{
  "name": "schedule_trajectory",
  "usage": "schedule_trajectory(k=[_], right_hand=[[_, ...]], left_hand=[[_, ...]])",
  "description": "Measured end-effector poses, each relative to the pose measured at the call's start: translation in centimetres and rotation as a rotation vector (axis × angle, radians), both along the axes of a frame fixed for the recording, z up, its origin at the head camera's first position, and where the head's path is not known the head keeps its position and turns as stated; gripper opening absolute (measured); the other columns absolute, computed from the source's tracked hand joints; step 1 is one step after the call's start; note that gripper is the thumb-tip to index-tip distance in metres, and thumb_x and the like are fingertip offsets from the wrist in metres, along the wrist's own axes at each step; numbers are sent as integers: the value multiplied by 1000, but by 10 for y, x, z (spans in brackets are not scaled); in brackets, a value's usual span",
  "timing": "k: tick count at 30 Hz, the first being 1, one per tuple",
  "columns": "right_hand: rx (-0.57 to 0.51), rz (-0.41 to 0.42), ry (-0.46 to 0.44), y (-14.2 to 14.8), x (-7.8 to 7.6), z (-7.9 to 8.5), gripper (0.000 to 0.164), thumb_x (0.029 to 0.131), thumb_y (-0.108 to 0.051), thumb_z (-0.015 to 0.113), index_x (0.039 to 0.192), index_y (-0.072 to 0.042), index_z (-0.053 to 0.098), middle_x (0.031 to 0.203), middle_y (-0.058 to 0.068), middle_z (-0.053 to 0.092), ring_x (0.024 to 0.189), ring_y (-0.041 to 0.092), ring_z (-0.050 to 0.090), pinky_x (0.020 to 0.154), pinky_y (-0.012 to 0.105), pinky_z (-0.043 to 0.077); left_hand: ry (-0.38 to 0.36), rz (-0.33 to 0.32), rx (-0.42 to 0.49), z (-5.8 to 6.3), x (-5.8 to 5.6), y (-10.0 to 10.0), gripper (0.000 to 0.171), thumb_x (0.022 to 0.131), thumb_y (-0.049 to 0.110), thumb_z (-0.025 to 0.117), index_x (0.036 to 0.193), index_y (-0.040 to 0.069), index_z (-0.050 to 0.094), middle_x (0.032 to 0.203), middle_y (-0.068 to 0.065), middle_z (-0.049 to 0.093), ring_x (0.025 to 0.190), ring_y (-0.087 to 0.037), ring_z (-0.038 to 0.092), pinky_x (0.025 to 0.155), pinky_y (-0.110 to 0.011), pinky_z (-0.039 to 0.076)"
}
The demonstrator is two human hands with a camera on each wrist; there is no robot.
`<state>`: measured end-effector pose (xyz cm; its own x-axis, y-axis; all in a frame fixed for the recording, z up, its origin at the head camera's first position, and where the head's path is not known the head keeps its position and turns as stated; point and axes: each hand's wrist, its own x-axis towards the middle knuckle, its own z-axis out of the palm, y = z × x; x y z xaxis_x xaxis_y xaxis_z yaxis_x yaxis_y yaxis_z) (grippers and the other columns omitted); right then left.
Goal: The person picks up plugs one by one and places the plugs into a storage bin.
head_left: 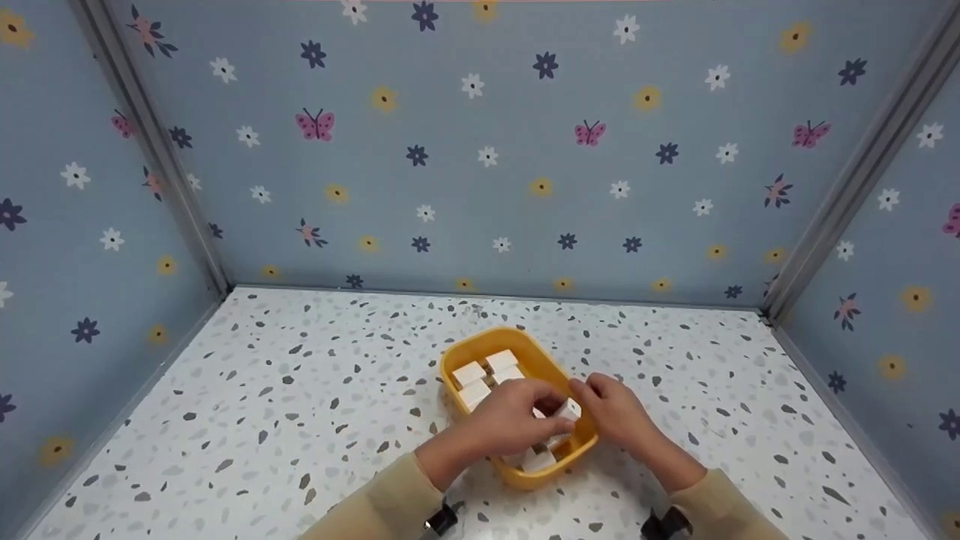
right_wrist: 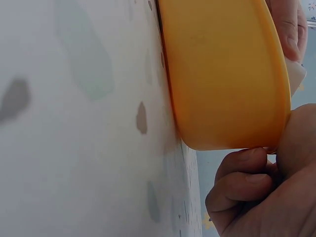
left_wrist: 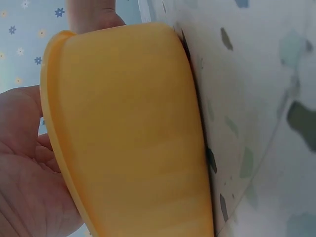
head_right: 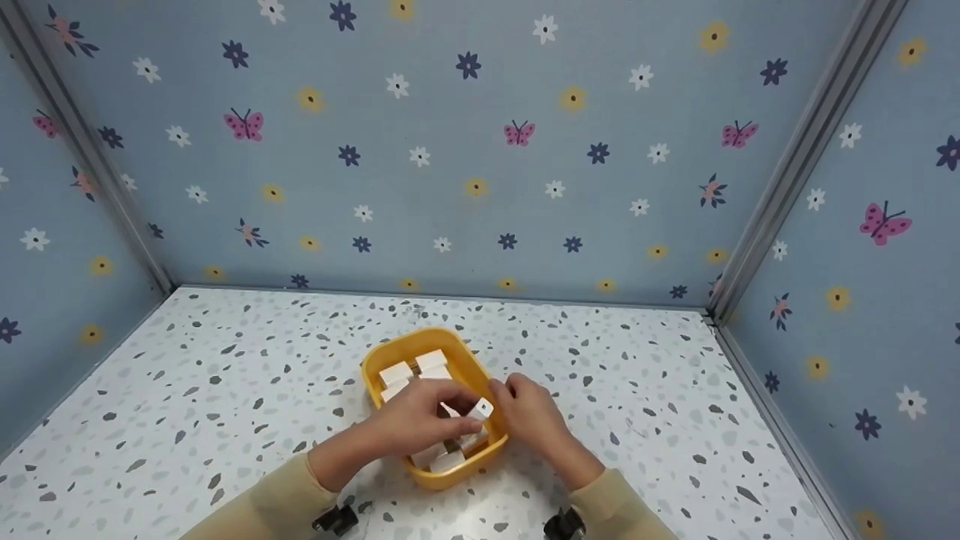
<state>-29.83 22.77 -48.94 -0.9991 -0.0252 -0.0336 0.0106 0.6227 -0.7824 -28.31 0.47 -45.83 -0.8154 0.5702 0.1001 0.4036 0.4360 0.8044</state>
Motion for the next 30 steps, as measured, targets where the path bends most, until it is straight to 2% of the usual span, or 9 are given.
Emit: schedule_trajectory(k=[6,12,19,26,30], right_hand=[[3,4,2,0,-1,1,38,117,-37,59,90,-10,60,78,5,52,71,21,53,63,31,43],[-2,-13,-23,-2,0,2,37,116,-38,60,91,-11,61,79,5,54,72,22,54,63,31,44],[-12,-19,-12,-2,1,2,37,116,-38,60,91,-10,61,79,6,53,74,22,54,64,32,43],[-15,-13,-15,-1,0,0,38,116,-39,59,92,-10,61,80,6,55,75,22,55,64,30,44],[3,-7,2,0,0,0,39,116,-39,60,90,-10,60,78,5,52,73,22,53,64,31,43]], left_hand=[[-36,17,-1,-1,1,2,25,103,37,83,119,19,81,105,17,77,97,-2,69,93,-29,59],[-64,16,-11,-2,3,6,23,101,37,85,116,19,82,101,17,77,94,-1,70,91,-27,60],[-98,-2,-32,-4,2,10,21,102,37,85,114,20,82,98,17,77,91,-3,70,89,-27,60],[-55,-12,-88,-6,3,12,22,101,37,85,114,20,81,99,17,75,91,-1,68,90,-27,59],[-19,-19,-94,-6,4,13,21,100,37,86,110,19,81,95,17,75,87,-1,67,85,-26,58]])
